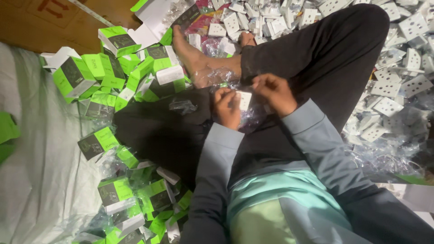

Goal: The person sits on the floor among piles of small white chargers and green-and-white boxes, picks up a charger, wraps or places it, and puts it into a box, repeating this handling throughout the clip. Other people nearby handle the same items.

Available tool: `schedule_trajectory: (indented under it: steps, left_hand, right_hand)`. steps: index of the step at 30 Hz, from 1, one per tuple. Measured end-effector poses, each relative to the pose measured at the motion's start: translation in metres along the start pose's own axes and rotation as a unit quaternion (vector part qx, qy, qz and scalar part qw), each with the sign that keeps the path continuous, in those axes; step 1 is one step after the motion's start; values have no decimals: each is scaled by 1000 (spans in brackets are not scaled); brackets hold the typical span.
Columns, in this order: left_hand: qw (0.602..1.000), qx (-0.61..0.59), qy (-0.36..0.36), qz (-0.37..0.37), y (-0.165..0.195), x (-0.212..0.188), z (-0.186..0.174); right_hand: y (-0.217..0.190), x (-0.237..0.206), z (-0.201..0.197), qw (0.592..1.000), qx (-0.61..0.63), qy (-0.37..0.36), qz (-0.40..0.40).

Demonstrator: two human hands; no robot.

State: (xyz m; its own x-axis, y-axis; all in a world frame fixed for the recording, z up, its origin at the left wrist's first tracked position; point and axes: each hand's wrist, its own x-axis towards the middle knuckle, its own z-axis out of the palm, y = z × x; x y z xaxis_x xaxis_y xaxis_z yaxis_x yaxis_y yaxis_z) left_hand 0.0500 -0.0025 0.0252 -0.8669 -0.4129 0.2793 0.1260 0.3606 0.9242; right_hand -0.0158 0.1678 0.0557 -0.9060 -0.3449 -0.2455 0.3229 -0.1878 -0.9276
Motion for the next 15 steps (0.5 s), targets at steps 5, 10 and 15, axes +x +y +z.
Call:
schedule_trajectory:
  steps: [5,10,15]
  left_hand:
    - [952,-222,-70,-198,-4,6,-8]
    - [919,-320,-99,-209,-10,3,6]
    - [825,-479,-42,-296,-45,8,4]
  right_hand:
    - [3,-6,8,984,-152,-88,-31]
    - [-1,-6,7,986,-125,-109,-16]
    - [-10,-9,16,994,-58,-91,-13]
